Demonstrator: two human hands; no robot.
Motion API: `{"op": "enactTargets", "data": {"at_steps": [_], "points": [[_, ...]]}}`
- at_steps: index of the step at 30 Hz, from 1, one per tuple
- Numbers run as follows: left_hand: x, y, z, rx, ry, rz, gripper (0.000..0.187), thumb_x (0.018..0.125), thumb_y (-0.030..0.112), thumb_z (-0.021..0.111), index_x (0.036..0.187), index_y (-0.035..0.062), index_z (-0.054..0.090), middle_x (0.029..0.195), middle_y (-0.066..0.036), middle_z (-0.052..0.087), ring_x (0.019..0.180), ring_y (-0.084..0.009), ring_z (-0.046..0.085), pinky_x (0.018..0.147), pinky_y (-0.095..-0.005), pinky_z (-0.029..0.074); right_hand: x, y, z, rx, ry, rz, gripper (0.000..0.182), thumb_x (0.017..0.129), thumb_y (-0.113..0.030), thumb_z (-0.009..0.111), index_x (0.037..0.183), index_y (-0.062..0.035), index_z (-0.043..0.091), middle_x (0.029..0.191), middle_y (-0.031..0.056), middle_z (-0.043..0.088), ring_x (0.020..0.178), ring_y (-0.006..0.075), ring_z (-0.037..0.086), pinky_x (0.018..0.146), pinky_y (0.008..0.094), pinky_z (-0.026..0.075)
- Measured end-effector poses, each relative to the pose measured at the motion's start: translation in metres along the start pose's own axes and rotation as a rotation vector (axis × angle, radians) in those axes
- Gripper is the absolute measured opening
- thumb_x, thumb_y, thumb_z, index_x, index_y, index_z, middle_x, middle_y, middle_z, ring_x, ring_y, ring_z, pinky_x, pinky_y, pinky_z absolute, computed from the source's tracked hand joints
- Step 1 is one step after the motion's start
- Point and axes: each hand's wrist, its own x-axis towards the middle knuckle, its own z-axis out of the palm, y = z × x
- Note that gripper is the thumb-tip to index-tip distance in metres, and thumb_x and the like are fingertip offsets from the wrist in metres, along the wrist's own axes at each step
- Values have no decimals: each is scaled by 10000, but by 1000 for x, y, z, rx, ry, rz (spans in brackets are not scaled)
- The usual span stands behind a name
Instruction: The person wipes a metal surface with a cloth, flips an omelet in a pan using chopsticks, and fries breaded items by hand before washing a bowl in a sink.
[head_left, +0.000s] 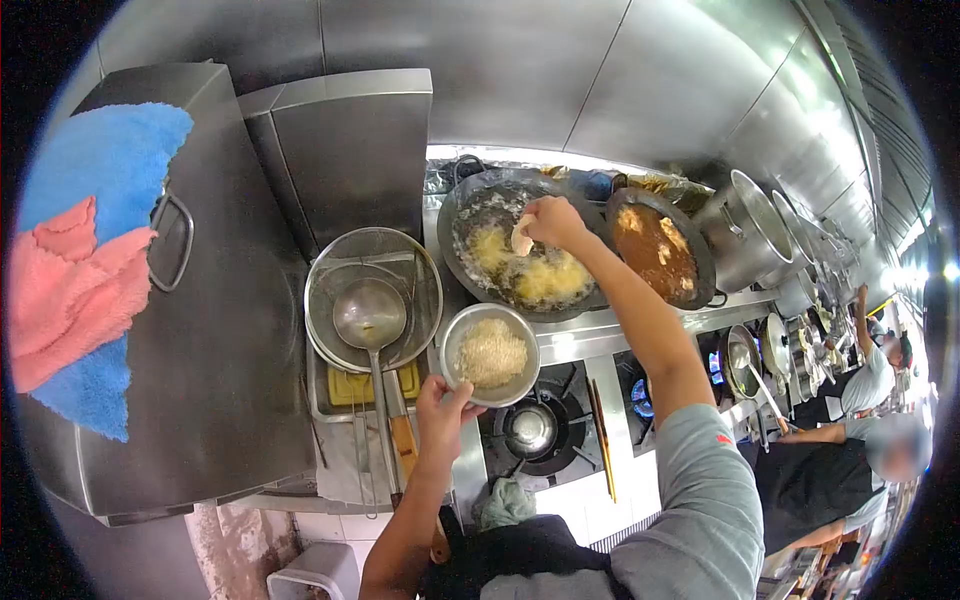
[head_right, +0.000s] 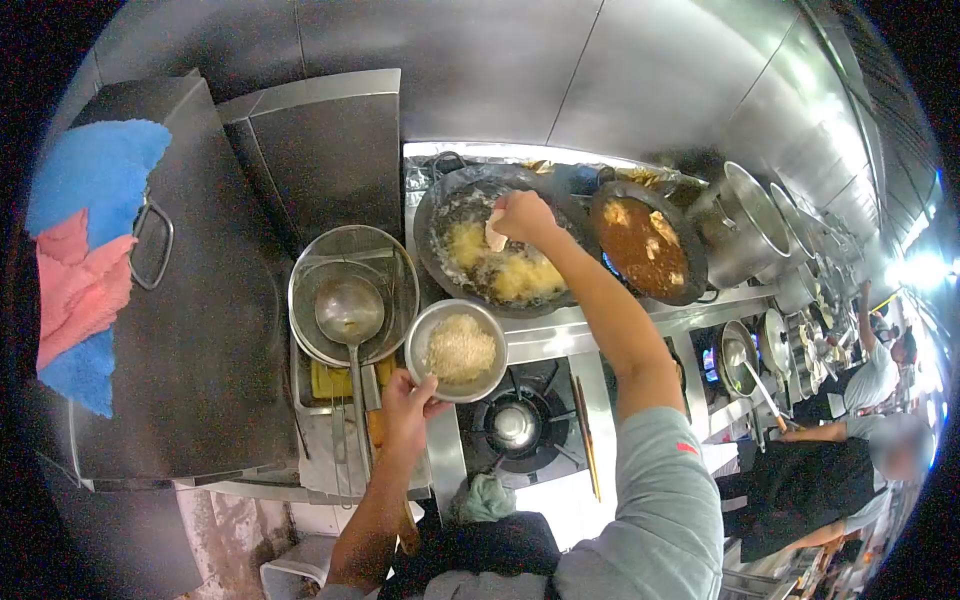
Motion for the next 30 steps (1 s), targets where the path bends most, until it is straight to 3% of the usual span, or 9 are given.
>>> {"op": "enactTargets", "data": {"at_steps": [3,5,7,10,12,16,17,22,30], "points": [[-11,0,-9,20,-1,9,161,808,18,579,790,39,420,896,-69,523,746,-175,611,651,-339,583,20,29,37,-102,-33,63,364,656,-280,681,994,-147,664,901,150,645,816,312,624,784,378,498],[-16,-1,-12,37,5,10,141,815,37,575,820,51,435,875,-62,542,732,-159,607,639,-327,578,20,39,45,-99,45,320,348,697,-248,648,1035,-166,644,943,154,637,835,313,621,789,399,486],[-18,-1,-14,52,18,-1,125,822,57,571,851,62,450,855,-55,561,718,-144,604,628,-315,573,23,45,46,-89,-5,433,390,730,-159,590,1120,-175,589,1040,109,621,1004,269,570,872,413,446],[-18,-1,-12,60,52,-57,141,816,25,578,802,29,437,899,-61,511,747,-174,609,640,-317,585,2,24,26,-62,204,347,285,746,-136,592,1029,-135,629,984,113,640,940,262,600,813,394,477],[-12,-2,-8,19,22,-12,144,819,27,579,800,28,436,892,-56,506,747,-172,607,631,-317,587,-27,-8,6,291,318,-1,198,762,-156,613,947,-106,660,823,125,658,787,278,628,695,374,488],[-5,-2,5,17,-9,-14,143,817,27,584,804,30,441,892,-57,505,740,-167,604,622,-313,587,-124,-77,-25,194,-218,-301,226,731,-180,655,920,-58,666,855,138,644,776,279,614,701,358,491],[-4,-3,7,31,-19,-19,143,815,26,586,806,32,444,884,-53,499,738,-164,602,617,-308,587,-144,-77,-15,148,-184,-475,243,719,-177,665,937,-69,663,868,139,632,824,290,592,752,377,479],[-1,-14,18,59,-64,35,147,811,23,591,800,30,445,851,-39,473,730,-152,595,598,-294,587,-178,-82,12,-59,-209,-452,443,660,-185,708,1069,-81,574,1023,97,569,986,286,529,844,379,430],[3,-30,22,171,-92,30,149,801,5,593,811,31,446,906,-48,486,734,-170,606,588,-304,588,-176,-76,6,-30,-348,-376,416,591,-123,724,979,-69,584,907,121,560,918,300,546,770,375,461]]}}
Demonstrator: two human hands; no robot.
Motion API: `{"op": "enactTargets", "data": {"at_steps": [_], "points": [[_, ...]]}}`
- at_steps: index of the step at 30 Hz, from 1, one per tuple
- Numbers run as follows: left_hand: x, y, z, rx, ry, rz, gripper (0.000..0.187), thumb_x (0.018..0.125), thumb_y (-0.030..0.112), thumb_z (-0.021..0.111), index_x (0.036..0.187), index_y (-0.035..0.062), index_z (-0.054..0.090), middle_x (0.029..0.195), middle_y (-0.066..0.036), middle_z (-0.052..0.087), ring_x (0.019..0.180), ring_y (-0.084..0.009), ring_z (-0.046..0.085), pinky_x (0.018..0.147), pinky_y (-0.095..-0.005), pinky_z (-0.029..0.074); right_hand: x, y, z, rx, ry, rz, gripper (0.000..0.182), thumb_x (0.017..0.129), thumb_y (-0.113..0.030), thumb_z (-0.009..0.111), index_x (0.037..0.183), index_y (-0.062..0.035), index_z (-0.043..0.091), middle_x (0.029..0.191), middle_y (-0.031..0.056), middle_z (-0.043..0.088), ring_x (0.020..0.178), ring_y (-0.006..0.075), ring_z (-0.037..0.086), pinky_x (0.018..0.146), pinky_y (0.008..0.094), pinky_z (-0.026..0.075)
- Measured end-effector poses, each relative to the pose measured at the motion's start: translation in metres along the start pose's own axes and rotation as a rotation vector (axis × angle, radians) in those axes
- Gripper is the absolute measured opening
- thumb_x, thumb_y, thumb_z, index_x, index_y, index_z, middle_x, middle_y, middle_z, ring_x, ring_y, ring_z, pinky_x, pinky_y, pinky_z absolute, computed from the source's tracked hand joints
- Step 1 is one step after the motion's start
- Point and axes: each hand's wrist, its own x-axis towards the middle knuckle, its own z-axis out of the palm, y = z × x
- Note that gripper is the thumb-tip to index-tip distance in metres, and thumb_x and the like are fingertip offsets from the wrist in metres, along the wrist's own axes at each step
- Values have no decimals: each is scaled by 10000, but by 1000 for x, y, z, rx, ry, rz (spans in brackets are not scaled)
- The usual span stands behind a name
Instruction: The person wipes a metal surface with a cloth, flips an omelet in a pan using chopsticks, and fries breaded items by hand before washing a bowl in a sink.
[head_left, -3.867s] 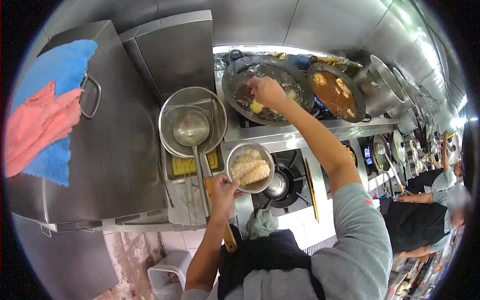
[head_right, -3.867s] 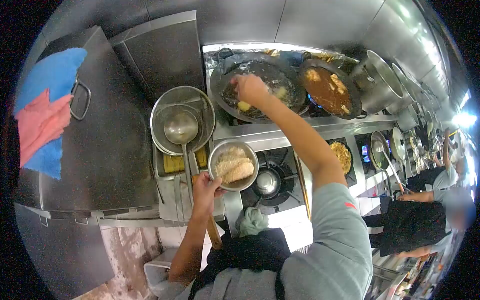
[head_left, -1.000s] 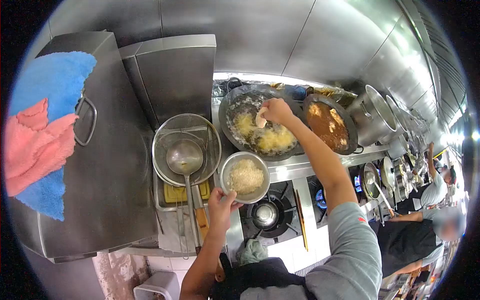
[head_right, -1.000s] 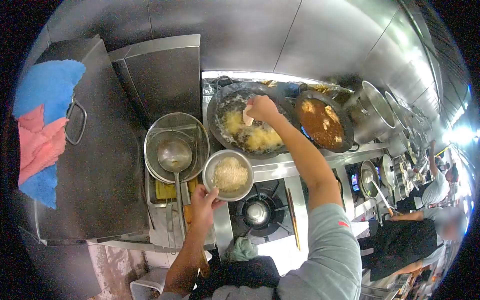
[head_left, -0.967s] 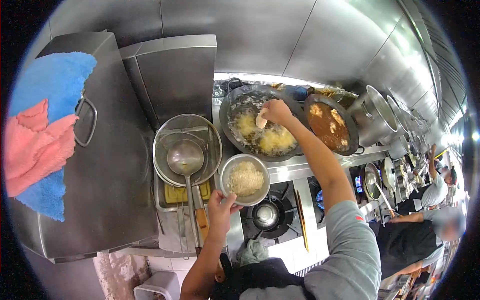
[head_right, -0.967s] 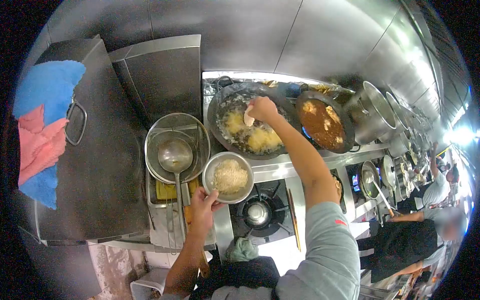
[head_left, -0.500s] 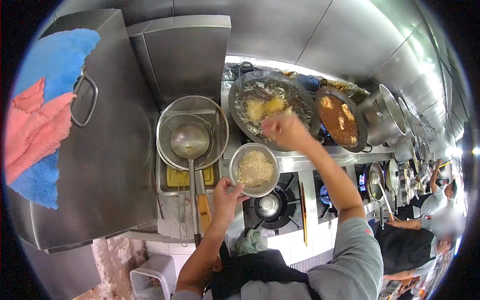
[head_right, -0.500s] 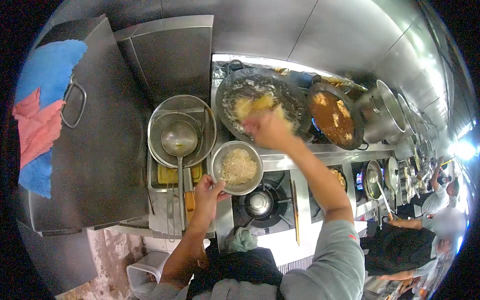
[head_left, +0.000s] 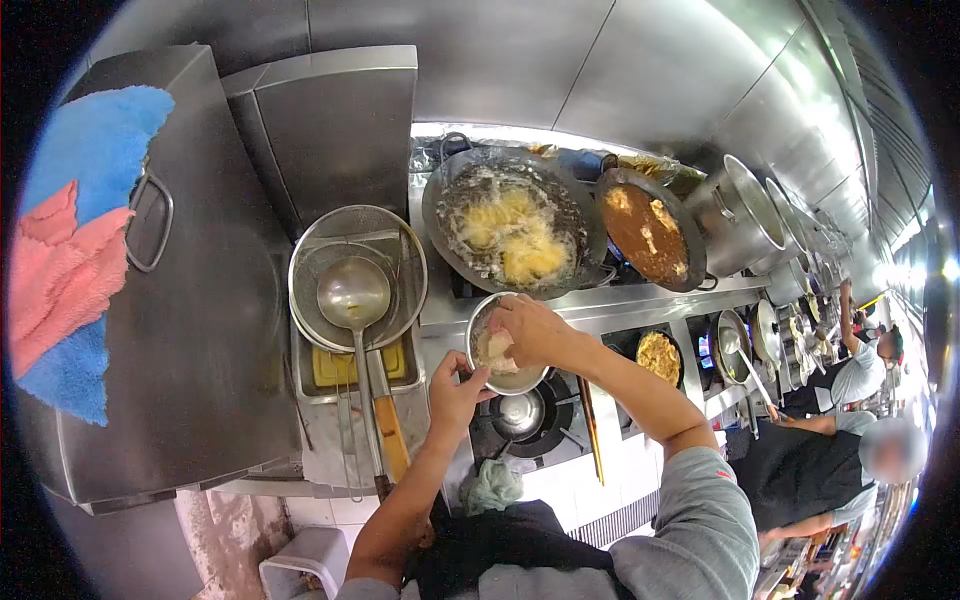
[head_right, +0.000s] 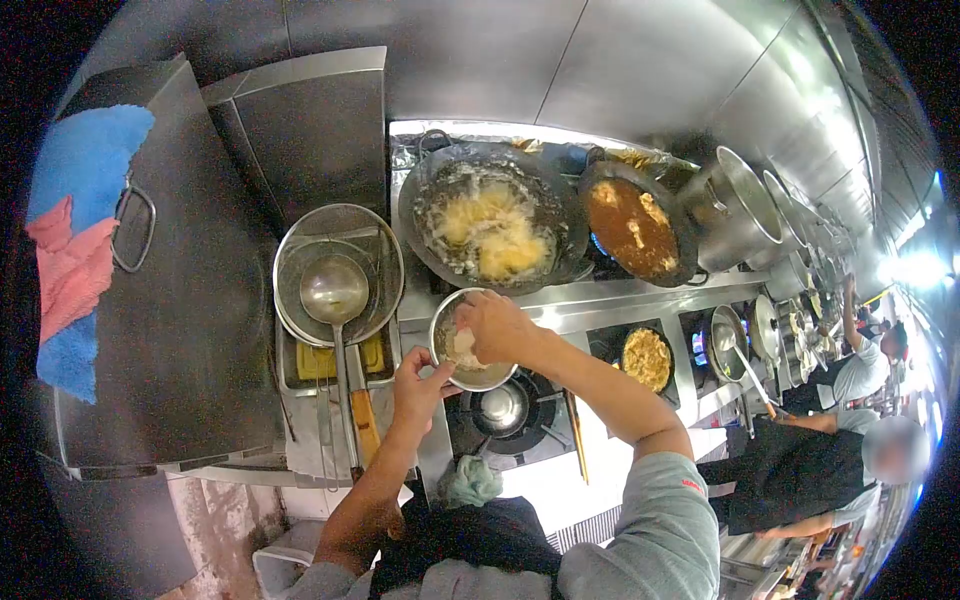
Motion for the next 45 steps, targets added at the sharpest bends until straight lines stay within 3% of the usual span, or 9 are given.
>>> {"op": "enactTargets", "data": {"at_steps": [7,13,19,23,35,38,42,44,45], "points": [[13,10,2,-56,-15,7,146,799,0,587,796,15,442,840,-43,461,702,-135,572,599,-296,592,-2,4,-19,184,92,-7,336,561,-104,725,890,-100,658,785,95,613,879,293,552,755,384,441],[33,16,0,-85,5,-7,155,803,18,591,819,13,437,884,-69,499,712,-195,622,603,-307,588,-1,5,-57,177,233,139,252,570,-164,752,809,-109,694,738,119,634,730,288,585,687,374,469],[40,29,15,-97,9,19,149,804,25,590,817,17,441,879,-75,509,702,-180,618,600,-303,585,0,38,-93,460,460,252,209,645,-95,752,827,-30,673,710,35,634,609,89,516,572,231,422],[40,28,18,-102,2,24,154,807,29,589,811,18,435,863,-73,509,704,-184,619,599,-304,585,1,85,-118,543,641,372,237,651,-128,745,854,-31,671,661,67,625,583,113,535,580,241,441],[-18,34,5,-42,78,-55,146,812,25,582,805,28,436,895,-69,506,742,-185,618,627,-314,589,73,252,-17,-57,318,764,235,684,-207,690,912,-153,672,886,88,657,830,268,626,735,365,499],[-25,34,3,-57,111,-43,136,811,24,582,819,23,447,890,-65,507,741,-180,618,623,-311,589,72,235,-16,-50,561,769,181,718,-170,639,895,-160,677,855,90,660,802,264,631,743,363,500],[-18,30,3,-46,115,-22,146,806,29,594,825,25,449,885,-60,506,736,-175,615,621,-309,588,46,149,-40,247,682,244,147,738,-106,578,845,-91,679,792,102,664,731,261,640,691,346,512],[-13,24,5,-51,108,-25,153,805,32,599,821,27,447,881,-57,503,733,-172,613,623,-307,588,17,78,-51,225,385,163,149,701,-94,606,826,-73,684,805,120,660,759,248,641,690,334,514],[-11,22,6,-61,92,-21,150,806,29,594,815,36,445,873,-50,509,735,-166,612,619,-304,586,10,68,-38,219,356,-113,127,709,-117,658,821,-62,678,790,106,653,684,247,623,646,329,498]]}}
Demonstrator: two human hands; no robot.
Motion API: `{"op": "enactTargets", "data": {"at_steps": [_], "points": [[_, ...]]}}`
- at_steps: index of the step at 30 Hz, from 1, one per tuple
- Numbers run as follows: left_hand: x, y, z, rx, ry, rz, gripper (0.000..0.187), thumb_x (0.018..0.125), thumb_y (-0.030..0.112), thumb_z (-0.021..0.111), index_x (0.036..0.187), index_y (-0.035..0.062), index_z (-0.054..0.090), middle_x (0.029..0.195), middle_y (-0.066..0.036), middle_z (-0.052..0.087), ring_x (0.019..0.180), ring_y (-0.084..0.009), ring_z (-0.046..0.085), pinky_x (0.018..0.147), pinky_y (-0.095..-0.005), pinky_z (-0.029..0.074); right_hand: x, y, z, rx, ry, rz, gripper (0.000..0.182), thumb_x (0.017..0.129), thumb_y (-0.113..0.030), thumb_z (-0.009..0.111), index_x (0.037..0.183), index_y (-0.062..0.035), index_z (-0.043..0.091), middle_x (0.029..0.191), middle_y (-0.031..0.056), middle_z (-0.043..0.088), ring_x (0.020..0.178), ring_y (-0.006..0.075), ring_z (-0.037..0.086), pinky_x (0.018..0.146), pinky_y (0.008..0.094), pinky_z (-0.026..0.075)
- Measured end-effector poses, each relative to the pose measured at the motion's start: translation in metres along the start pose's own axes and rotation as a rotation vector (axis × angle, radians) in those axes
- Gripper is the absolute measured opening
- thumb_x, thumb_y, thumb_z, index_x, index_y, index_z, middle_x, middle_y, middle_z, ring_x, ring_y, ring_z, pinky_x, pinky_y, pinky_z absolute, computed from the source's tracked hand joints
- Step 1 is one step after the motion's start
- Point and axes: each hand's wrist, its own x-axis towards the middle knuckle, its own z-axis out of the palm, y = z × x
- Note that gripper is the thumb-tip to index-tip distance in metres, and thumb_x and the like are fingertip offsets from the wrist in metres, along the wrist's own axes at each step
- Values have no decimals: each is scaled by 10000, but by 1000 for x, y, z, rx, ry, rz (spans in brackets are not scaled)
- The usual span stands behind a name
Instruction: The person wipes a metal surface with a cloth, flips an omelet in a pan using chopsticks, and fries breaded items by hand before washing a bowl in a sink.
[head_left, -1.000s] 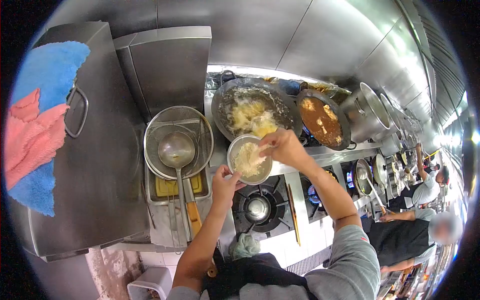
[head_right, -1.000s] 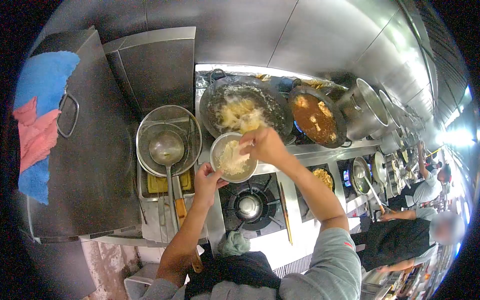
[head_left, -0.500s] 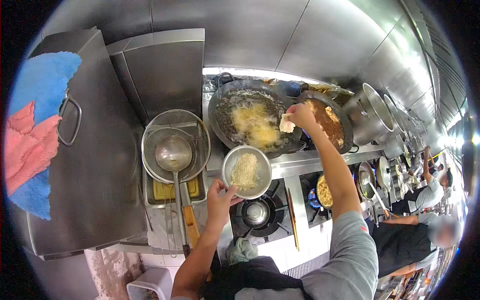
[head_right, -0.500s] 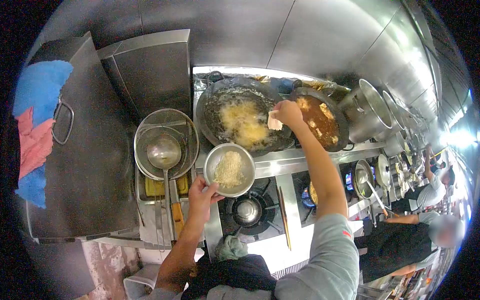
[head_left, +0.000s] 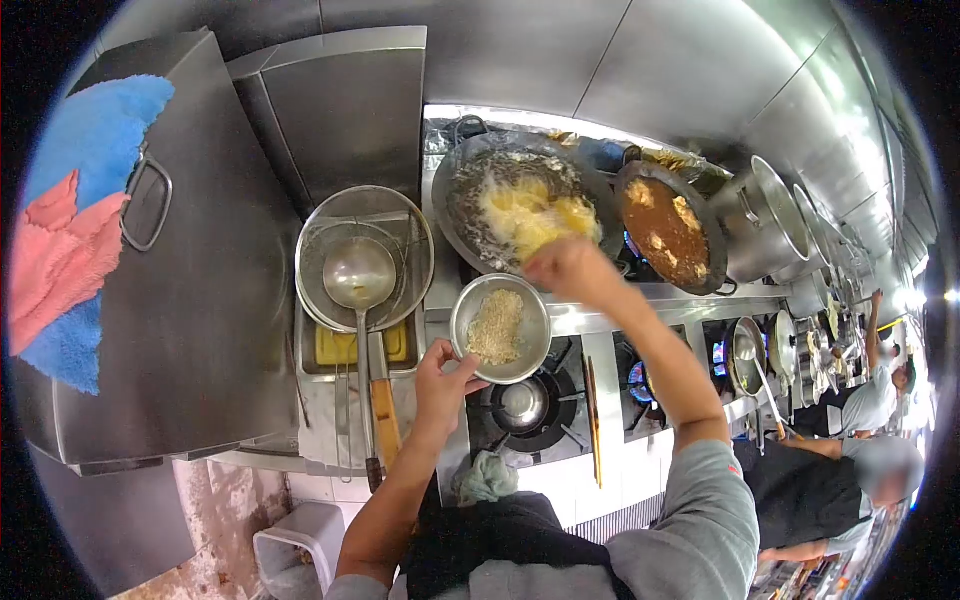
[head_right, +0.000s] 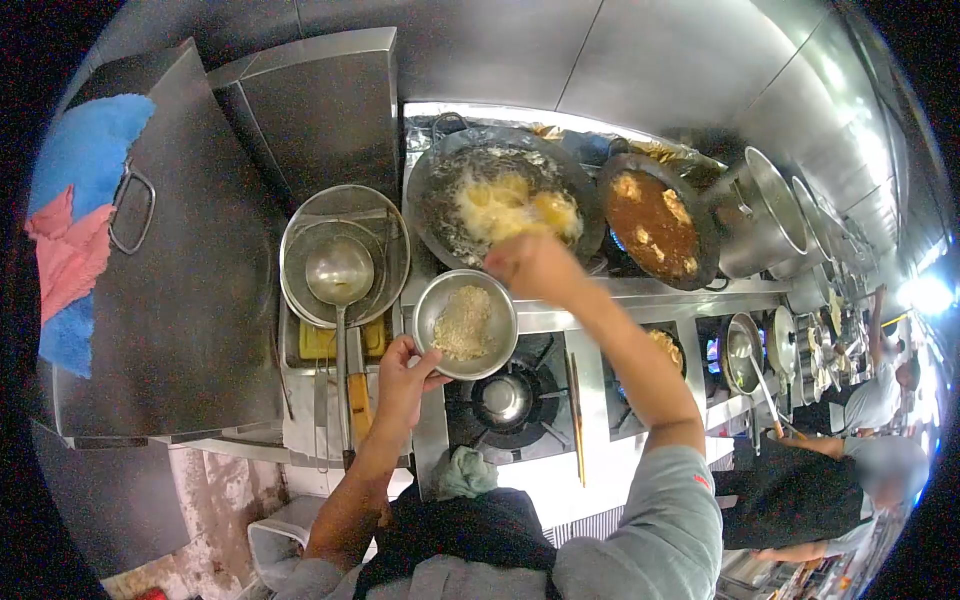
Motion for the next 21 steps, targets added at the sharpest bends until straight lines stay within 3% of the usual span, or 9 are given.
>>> {"op": "enactTargets", "data": {"at_steps": [1,2,3,4,7,10,13,16,21], "points": [[2,-2,2,-9,-18,2,149,808,26,590,809,45,442,865,-43,514,736,-160,611,615,-302,585,-10,-12,12,-114,-115,-15,164,712,-169,661,848,-79,677,846,91,651,744,256,609,685,356,490],[3,-6,4,-11,-25,1,149,808,26,590,809,45,442,865,-43,514,736,-160,611,615,-302,585,-20,-33,15,-198,-236,140,256,721,-198,650,954,-94,648,900,82,637,850,255,583,734,373,472],[5,-9,5,3,-31,19,151,809,27,589,806,44,438,868,-43,512,725,-162,612,612,-305,586,-28,-40,28,-372,-194,91,329,723,-202,642,1026,-83,597,908,97,609,892,276,552,766,370,455],[6,-11,7,18,-39,37,154,810,28,588,802,43,435,871,-43,510,715,-163,614,609,-307,587,-32,-45,38,-378,-191,99,329,723,-202,642,1026,-83,597,908,97,609,892,276,552,766,370,455],[4,-13,18,29,-26,68,155,816,28,581,797,44,428,877,-48,509,707,-165,614,619,-319,588,-39,-52,60,-372,106,343,325,690,-164,669,974,-40,569,881,129,562,839,310,532,768,382,440],[5,-18,18,-27,-45,40,152,820,21,582,798,26,432,836,-49,477,706,-142,588,608,-287,588,-39,-55,68,-352,117,445,337,664,-122,686,964,-34,563,902,133,557,843,310,532,763,386,441],[5,-16,18,-62,-12,33,152,818,20,582,798,28,431,806,-42,473,706,-138,581,605,-289,588,-37,-57,69,-238,64,394,311,653,-89,686,933,-30,564,893,137,571,868,307,537,775,387,438],[9,-20,12,-39,11,80,153,813,17,581,798,29,429,790,-46,486,696,-137,583,591,-287,586,-31,-51,79,-146,144,448,312,671,-124,683,942,-38,556,934,148,558,928,306,510,765,392,454],[6,-16,8,-25,6,84,168,802,7,581,789,25,415,851,-57,493,720,-160,593,589,-292,586,-20,-50,95,-212,101,569,245,697,-147,655,906,-29,608,902,146,605,913,299,545,809,380,429]]}}
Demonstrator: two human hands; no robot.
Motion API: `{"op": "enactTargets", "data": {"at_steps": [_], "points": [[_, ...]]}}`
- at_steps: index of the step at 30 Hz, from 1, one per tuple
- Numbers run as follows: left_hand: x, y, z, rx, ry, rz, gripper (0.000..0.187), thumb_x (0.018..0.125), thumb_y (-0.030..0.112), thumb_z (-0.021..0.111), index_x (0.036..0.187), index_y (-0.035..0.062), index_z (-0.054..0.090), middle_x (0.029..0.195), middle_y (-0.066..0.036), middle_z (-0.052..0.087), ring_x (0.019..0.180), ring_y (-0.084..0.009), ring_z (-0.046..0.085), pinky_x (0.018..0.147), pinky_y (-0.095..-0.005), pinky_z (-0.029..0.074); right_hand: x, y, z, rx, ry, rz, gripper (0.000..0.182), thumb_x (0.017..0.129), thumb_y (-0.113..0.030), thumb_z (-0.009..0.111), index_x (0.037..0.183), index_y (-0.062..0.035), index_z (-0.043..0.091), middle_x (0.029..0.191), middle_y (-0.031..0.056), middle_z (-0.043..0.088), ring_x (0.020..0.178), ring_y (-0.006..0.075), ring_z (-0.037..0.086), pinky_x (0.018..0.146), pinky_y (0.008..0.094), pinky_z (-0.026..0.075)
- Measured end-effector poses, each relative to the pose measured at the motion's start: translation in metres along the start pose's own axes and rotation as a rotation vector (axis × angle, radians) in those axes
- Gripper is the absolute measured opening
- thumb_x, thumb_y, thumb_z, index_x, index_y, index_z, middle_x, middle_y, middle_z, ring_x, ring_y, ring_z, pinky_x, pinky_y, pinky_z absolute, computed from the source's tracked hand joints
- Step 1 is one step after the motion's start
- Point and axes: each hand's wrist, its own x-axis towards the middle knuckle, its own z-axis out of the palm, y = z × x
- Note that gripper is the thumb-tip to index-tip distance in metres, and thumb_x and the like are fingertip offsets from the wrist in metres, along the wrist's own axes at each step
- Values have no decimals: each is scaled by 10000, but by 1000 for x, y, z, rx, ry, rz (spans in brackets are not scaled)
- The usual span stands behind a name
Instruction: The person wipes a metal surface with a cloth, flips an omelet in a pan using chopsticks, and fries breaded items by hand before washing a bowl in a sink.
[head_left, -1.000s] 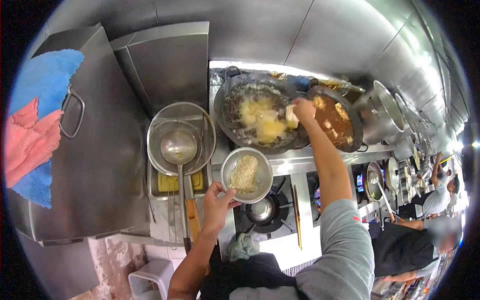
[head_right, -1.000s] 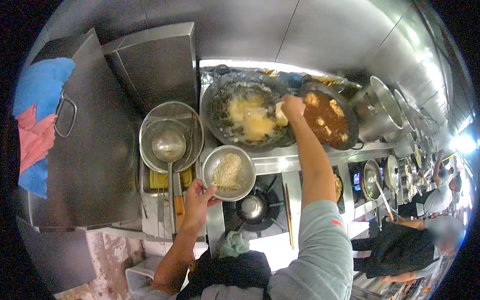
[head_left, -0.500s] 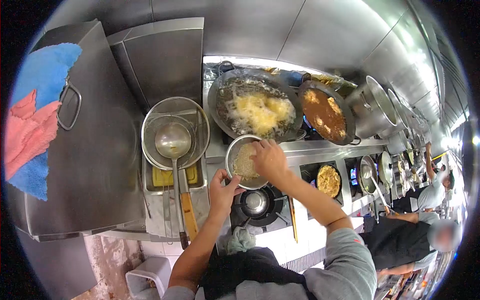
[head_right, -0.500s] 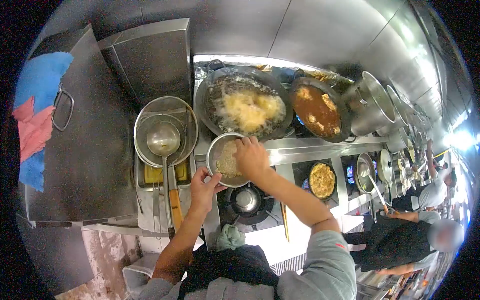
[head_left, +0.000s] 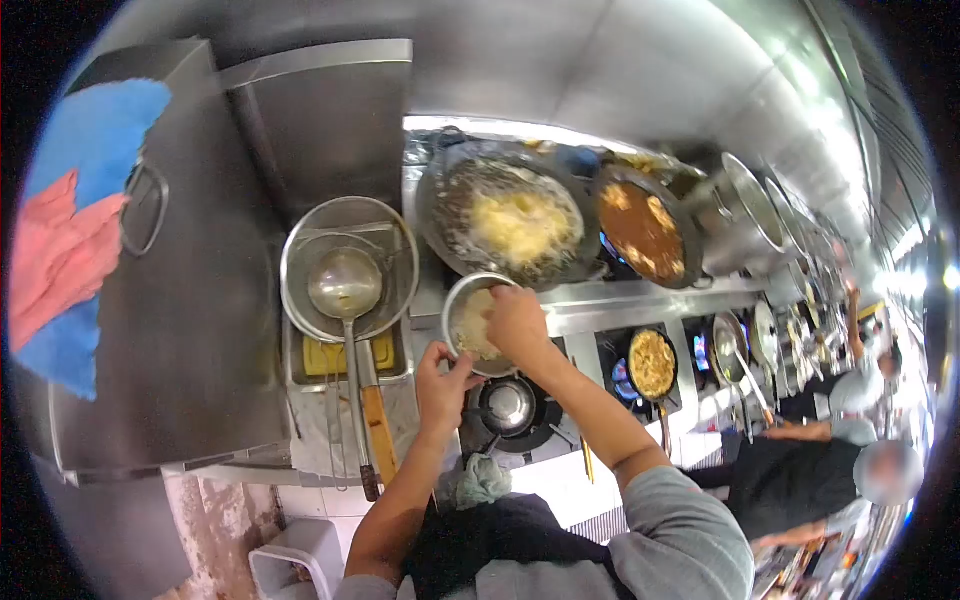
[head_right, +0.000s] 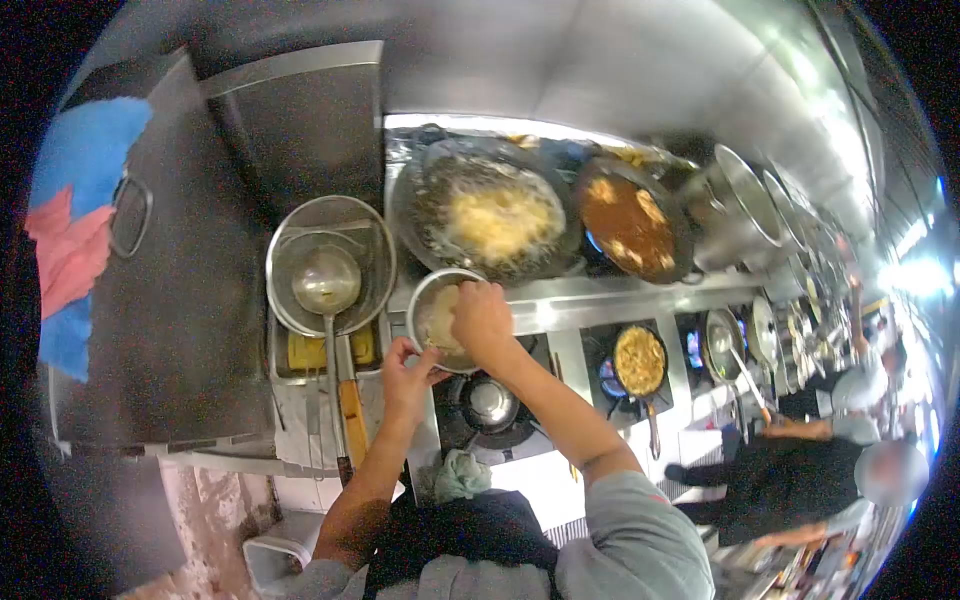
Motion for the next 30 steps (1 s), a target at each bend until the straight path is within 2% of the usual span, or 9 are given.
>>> {"op": "enactTargets", "data": {"at_steps": [5,11,13,17,22,23,24,26,30], "points": [[3,-6,-10,-56,17,0,179,790,2,587,797,28,410,892,-57,489,755,-176,595,575,-300,583,-4,-3,0,-94,29,-259,199,678,-170,639,842,-58,619,864,81,592,891,272,527,788,394,419],[14,-3,-16,7,28,-72,160,805,4,575,835,52,426,871,-51,522,727,-165,599,577,-291,570,-9,-23,-27,199,104,-139,196,681,-136,617,862,-62,620,807,106,616,793,310,552,726,398,458],[15,-4,-12,8,22,-89,164,808,7,574,841,60,422,857,-48,538,715,-162,600,578,-286,565,-4,-20,-30,264,98,-222,233,669,-143,633,889,-67,630,796,115,631,821,320,553,737,396,464],[25,-3,-11,-7,53,-36,183,808,19,588,845,72,417,827,-45,554,701,-154,600,585,-290,561,3,-23,-43,218,92,-214,245,660,-157,649,895,-85,641,791,122,635,798,322,558,735,403,463],[23,-8,-5,-59,125,-38,182,805,25,595,832,79,424,832,-46,551,704,-162,603,604,-315,565,30,-12,-68,275,121,-247,241,710,-240,667,905,-100,646,761,131,643,730,252,626,687,355,488],[19,-13,-3,-79,109,-44,181,803,28,600,833,80,430,822,-43,551,694,-164,604,608,-319,567,36,-16,-79,19,181,-187,273,696,-215,687,932,-84,646,753,131,646,694,253,630,661,354,493],[12,-14,-7,-105,127,-27,179,801,30,606,835,80,437,811,-41,552,683,-167,604,612,-323,569,59,-9,-95,424,142,-200,272,691,-182,690,940,-79,650,742,135,647,657,266,630,629,359,496],[-4,-14,-3,-97,174,-5,176,801,35,610,841,76,443,804,-40,556,674,-163,606,610,-318,568,84,-2,-97,347,253,-281,250,689,-160,677,928,-88,659,754,145,648,678,288,634,631,351,496],[-46,-20,-2,-77,251,-13,167,803,44,613,850,69,454,800,-42,570,655,-146,609,602,-296,565,127,6,-72,261,54,-258,261,680,-146,665,934,-85,657,804,151,651,752,297,632,681,361,496]]}}
